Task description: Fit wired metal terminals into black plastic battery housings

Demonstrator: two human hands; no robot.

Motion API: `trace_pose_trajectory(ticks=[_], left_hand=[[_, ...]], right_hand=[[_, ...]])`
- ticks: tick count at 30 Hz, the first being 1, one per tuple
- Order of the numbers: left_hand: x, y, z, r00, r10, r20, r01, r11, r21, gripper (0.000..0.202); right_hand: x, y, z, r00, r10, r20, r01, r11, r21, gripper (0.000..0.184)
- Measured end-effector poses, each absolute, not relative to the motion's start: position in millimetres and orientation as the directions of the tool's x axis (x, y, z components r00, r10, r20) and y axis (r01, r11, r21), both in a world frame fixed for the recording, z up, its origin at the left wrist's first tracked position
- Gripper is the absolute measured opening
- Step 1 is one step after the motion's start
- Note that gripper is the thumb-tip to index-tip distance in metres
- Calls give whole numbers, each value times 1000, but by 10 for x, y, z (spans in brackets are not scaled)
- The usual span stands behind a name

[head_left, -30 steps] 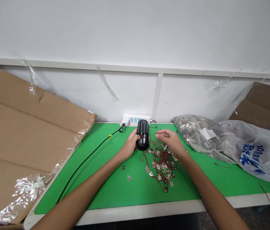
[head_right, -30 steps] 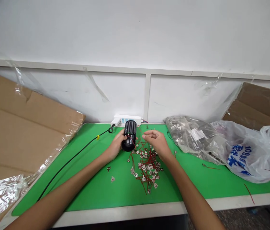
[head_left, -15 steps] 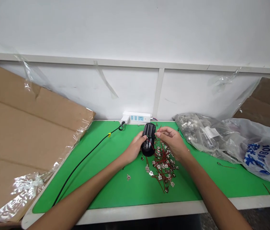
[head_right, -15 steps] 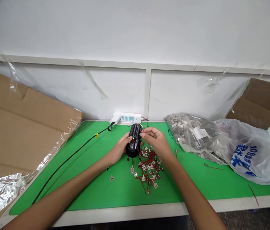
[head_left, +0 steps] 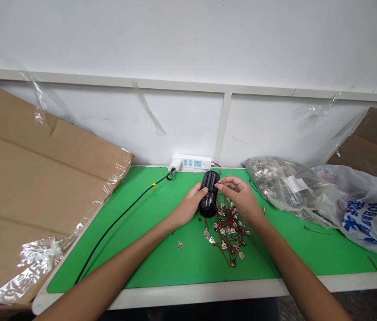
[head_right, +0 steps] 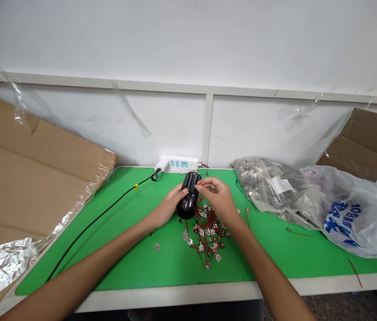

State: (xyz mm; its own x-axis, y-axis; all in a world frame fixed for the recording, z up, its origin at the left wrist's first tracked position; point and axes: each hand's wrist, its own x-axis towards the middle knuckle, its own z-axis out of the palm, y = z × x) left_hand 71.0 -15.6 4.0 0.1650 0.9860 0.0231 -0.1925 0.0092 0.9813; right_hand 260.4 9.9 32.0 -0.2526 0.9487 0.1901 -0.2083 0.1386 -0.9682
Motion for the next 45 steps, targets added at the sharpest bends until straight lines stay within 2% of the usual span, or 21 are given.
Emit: trace_pose_trajectory(ticks=[8, 15, 21, 26, 29, 32, 35, 40, 45], left_hand=[[715, -125, -2, 149, 989, 22, -184, 6, 983, 57], [682, -86, -113, 138, 988, -74, -278, 110, 954, 67], [697, -137, -19, 186, 982, -39, -199, 77, 977, 72], [708, -187, 42, 188, 982, -3, -150, 32, 988, 90], [716, -206, 41, 245, 967, 67, -129, -36, 991, 85], [736, -219, 16, 293, 944, 151, -196, -95, 976, 77], [753, -214, -34, 323, 931, 170, -256, -87, 963, 71], [770, -207, -92, 283, 934, 216, -268, -139, 953, 71], [782, -247, -74, 221, 944, 244, -156, -213, 965, 68]], right_hand=[[2589, 105, 247, -263, 922, 284, -169, 246, -954, 23], [2576, 70, 253, -252, 912, 323, 45, 344, -938, 19], [2564, 55, 256, -191, 924, 331, 181, 364, -913, 18], [2569, 67, 258, -155, 930, 335, 205, 362, -910, 20], [2579, 74, 273, -138, 930, 341, 207, 364, -908, 21], [2596, 82, 287, -131, 937, 322, 186, 343, -921, 24], [2615, 90, 288, -132, 941, 311, 155, 329, -931, 27], [2623, 62, 292, -181, 914, 363, 179, 394, -902, 21], [2593, -13, 315, -234, 866, 442, 179, 486, -856, 13]])
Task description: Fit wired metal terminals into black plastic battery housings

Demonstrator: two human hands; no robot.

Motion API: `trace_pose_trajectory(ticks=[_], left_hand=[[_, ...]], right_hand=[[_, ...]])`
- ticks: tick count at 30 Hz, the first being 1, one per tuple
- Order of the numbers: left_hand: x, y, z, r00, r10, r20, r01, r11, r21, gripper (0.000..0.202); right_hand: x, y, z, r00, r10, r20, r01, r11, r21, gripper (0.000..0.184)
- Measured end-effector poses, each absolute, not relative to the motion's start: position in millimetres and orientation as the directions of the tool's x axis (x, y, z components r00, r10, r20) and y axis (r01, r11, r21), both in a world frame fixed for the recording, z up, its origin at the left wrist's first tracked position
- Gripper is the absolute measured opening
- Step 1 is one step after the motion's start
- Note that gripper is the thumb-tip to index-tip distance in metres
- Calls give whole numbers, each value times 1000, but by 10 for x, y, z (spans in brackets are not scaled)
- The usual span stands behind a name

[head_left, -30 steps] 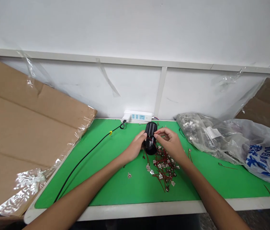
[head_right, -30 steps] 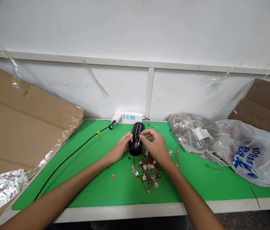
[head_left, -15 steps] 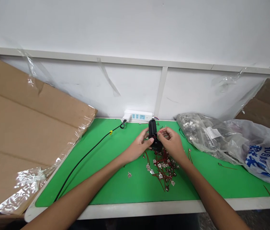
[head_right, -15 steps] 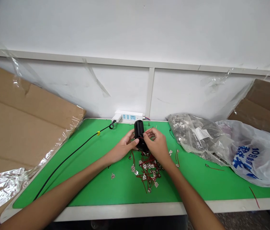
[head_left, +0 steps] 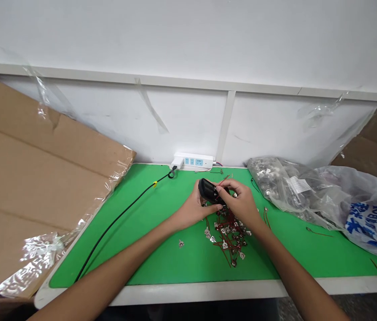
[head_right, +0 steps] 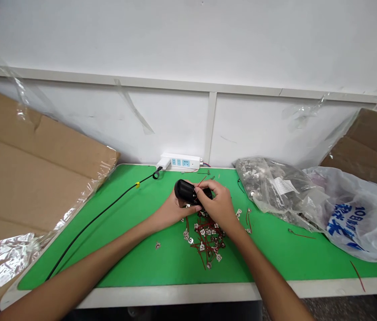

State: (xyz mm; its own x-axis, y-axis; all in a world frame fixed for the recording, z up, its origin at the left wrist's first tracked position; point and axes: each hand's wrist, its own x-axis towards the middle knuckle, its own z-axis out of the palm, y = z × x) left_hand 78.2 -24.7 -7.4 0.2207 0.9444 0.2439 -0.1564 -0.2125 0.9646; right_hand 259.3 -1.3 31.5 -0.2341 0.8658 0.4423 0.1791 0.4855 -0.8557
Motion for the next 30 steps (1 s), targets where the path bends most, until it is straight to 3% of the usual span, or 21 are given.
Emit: trace_pose_trajectory(ticks=[4, 14, 23, 30], left_hand=[[787, -271, -52, 185, 944, 274, -75, -264, 961, 68], [872, -329, 58, 152, 928, 341, -207, -308, 929, 64], [817, -320, -55, 69, 873, 484, 83, -488, 869, 59], [779, -335, -93, 70, 785, 615, 83, -619, 781, 55]], right_hand=[[2570, -54, 334, -245, 812, 530, 195, 577, -793, 6], [2567, -57, 313, -241, 793, 559, 181, 603, -777, 8], [2563, -69, 294, -213, 846, 488, 164, 524, -836, 11], [2536, -141, 346, -195, 829, 524, 147, 553, -820, 9]])
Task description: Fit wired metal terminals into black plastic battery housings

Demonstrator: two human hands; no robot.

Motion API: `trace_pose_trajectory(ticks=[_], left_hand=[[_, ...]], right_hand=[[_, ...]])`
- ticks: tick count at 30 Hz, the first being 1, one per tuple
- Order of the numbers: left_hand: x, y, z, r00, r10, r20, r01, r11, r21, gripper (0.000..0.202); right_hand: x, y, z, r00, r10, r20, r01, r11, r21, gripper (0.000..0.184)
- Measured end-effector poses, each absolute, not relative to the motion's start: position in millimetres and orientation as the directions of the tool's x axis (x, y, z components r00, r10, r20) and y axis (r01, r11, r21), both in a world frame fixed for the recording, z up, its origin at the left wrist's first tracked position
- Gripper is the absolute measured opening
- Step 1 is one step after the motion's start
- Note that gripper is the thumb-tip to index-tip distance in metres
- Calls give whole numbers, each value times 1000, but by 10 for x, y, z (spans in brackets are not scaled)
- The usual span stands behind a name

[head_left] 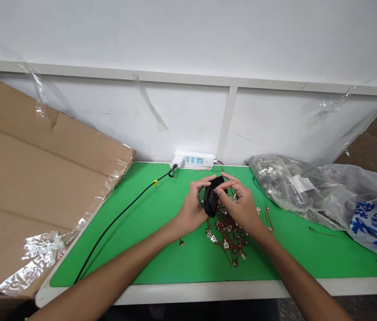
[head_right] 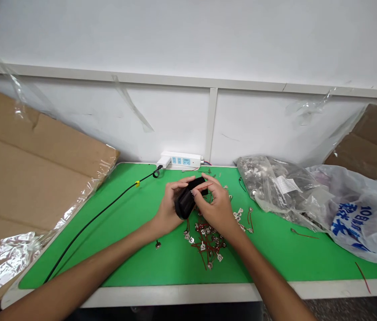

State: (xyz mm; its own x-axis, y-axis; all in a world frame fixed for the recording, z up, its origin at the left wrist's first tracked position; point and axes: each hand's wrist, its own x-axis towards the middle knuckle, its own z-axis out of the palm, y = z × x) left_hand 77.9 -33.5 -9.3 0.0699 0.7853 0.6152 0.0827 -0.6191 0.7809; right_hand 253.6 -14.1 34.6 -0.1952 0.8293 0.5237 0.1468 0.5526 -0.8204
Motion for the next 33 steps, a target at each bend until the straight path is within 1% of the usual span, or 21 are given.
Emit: trace_pose_trajectory(ticks=[3, 8, 13, 16, 20, 23, 26, 29, 33], left_hand=[[764, -354, -72, 57, 751, 657, 127, -658, 742, 53], [738, -348, -82, 113, 693, 712, 181, -719, 671, 55], [708, -334, -96, 137, 695, 706, 158, -719, 677, 53], [699, -349, -71, 155, 693, 704, 164, -720, 674, 54], [708, -371, -52, 137, 708, 693, 227, -703, 674, 56], [716, -369, -59, 142, 725, 674, 304, -680, 667, 58], [728, -374, -38, 167, 751, 638, 408, -642, 649, 67], [752, -401, 34, 169, 801, 574, 494, -573, 654, 72], [779, -432, 119, 153, 809, 567, 548, -547, 633, 71]], right_hand=[[2527, -173, 381, -217, 806, 551, 107, 581, -807, 7], [2521, -199, 404, -234, 769, 595, 94, 627, -773, 7], [2532, -207, 404, -236, 791, 565, 96, 598, -796, 8], [2549, -188, 391, -250, 833, 494, 100, 530, -842, 10], [2570, -137, 367, -265, 883, 388, 72, 419, -905, 16], [2580, -110, 368, -279, 912, 302, 37, 324, -945, 19], [2588, -98, 384, -275, 942, 194, -29, 193, -981, 24], [2596, -87, 394, -286, 954, 95, -107, 66, -992, 31], [2605, -60, 364, -299, 953, 42, -164, -8, -987, 34]])
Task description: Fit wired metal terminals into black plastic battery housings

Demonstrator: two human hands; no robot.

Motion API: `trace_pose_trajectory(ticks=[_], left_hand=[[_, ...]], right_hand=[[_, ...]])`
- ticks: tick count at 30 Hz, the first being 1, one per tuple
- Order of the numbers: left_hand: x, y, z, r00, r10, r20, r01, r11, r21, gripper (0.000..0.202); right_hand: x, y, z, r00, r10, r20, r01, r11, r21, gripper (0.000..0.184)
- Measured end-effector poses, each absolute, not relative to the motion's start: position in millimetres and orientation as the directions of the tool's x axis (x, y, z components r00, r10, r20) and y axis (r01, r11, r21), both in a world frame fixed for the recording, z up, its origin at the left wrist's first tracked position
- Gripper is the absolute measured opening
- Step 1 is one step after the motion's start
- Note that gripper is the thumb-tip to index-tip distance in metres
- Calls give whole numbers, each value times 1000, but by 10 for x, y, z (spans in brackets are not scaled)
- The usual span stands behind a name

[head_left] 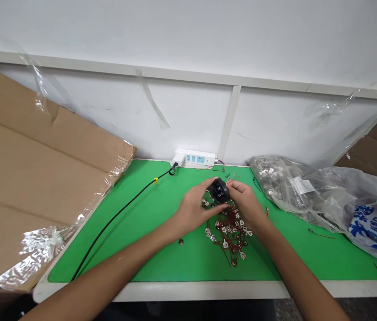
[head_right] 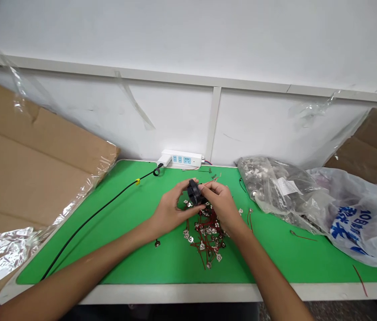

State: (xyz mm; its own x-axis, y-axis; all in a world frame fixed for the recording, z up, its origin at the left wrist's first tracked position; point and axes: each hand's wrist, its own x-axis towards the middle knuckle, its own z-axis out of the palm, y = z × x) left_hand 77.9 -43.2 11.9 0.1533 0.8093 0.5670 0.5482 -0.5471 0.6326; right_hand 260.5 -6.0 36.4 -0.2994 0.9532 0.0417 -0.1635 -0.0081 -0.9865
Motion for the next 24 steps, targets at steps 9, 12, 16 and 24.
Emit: trace_pose_trajectory(ticks=[9, 12, 16, 24], left_hand=[[751, -399, 55, 193, 772, 606, 606, -579, 545, 76], [752, -405, 47, 216, 776, 592, 636, -572, 518, 80], [761, -417, 49, 245, 775, 583, 632, -583, 510, 79], [816, -448, 15, 219, 786, 578, 646, -561, 518, 80]], right_hand=[[2625, -34, 342, -263, 960, 94, -146, 57, -988, 31], [2641, -30, 359, -256, 962, 97, -142, 61, -988, 28], [2658, -24, 356, -256, 963, 83, -144, 47, -989, 27], [2700, -27, 293, -264, 963, 60, -162, 17, -987, 30]])
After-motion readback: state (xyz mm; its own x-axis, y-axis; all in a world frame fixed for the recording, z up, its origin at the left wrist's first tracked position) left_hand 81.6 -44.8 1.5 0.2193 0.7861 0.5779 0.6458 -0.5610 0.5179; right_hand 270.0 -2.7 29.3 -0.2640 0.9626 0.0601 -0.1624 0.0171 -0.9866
